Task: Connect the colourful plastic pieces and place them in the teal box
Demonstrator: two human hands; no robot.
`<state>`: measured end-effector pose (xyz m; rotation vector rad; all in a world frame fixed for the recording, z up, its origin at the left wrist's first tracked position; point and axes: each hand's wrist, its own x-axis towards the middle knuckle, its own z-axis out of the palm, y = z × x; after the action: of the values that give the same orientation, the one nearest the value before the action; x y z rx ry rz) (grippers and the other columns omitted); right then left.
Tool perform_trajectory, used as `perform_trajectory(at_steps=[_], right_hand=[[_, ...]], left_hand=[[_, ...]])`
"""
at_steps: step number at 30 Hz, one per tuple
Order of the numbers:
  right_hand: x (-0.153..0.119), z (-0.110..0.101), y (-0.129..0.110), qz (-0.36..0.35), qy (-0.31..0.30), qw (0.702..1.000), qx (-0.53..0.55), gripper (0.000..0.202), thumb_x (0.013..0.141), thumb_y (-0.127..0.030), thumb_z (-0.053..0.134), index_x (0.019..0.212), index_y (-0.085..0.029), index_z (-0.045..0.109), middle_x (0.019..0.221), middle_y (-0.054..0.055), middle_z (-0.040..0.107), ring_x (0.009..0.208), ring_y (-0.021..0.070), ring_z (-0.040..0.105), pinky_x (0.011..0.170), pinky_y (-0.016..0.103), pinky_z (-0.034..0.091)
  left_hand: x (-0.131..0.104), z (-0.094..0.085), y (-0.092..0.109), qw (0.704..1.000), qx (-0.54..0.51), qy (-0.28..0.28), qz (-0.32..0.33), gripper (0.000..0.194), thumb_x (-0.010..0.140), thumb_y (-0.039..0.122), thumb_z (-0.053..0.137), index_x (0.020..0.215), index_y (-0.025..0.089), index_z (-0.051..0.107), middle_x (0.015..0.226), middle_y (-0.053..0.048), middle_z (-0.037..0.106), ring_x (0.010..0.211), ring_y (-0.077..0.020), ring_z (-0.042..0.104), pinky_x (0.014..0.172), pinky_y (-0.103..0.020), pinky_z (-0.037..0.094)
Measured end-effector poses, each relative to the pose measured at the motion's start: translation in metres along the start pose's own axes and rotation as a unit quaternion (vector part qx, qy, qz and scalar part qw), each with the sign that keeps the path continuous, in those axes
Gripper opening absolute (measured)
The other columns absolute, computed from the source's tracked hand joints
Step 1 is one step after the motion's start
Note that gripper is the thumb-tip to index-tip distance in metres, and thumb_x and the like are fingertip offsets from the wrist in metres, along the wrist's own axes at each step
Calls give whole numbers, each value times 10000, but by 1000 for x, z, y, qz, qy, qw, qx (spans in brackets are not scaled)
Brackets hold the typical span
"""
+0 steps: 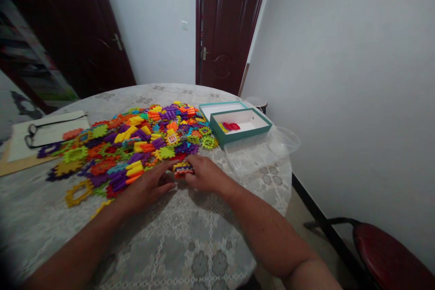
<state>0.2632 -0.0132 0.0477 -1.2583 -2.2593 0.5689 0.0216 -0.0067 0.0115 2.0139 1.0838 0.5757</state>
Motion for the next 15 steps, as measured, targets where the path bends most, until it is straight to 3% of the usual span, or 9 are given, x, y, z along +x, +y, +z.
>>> perform_trajectory(at_steps=[4,8,11,13,15], right_hand=[[8,-36,12,74,70,993,56,204,901,-253,693,1101,-217,675,927,12,735,775,168,636,684,267,465],[31,-89,51,138,105,983,59,256,906,-303,710,1133,-194,662,833,8,733,659,152,645,600,246,485],[56,-130,90,228,127,965,-27,263,910,-296,740,1136,-176,679,922,36,772,691,142,691,629,225,529],[73,-152,113,323,117,931,-121,304,905,-314,787,1150,-160,695,912,50,784,722,148,718,666,217,537],[85,-166,132,373,107,906,-167,341,891,-306,825,1145,-111,708,898,94,786,784,184,745,705,230,548]], left_hand=[[-1,0,4,999,50,-7,-4,542,939,310,630,1470,227,562,1225,-111,708,919,-224,675,866,-376,545],[-5,-2,16,994,110,-29,4,423,924,306,627,1341,240,659,1198,-98,723,1018,-266,682,931,-397,538],[-9,-4,23,990,133,-37,-2,398,929,289,608,1320,251,669,1307,-100,704,1159,-290,674,1042,-427,516],[-11,-5,25,989,138,-42,-6,402,937,286,597,1333,260,661,1358,-95,689,1224,-293,659,1088,-435,502],[-12,-5,24,989,139,-43,-5,405,940,292,595,1340,271,654,1371,-89,686,1239,-290,658,1100,-439,503]])
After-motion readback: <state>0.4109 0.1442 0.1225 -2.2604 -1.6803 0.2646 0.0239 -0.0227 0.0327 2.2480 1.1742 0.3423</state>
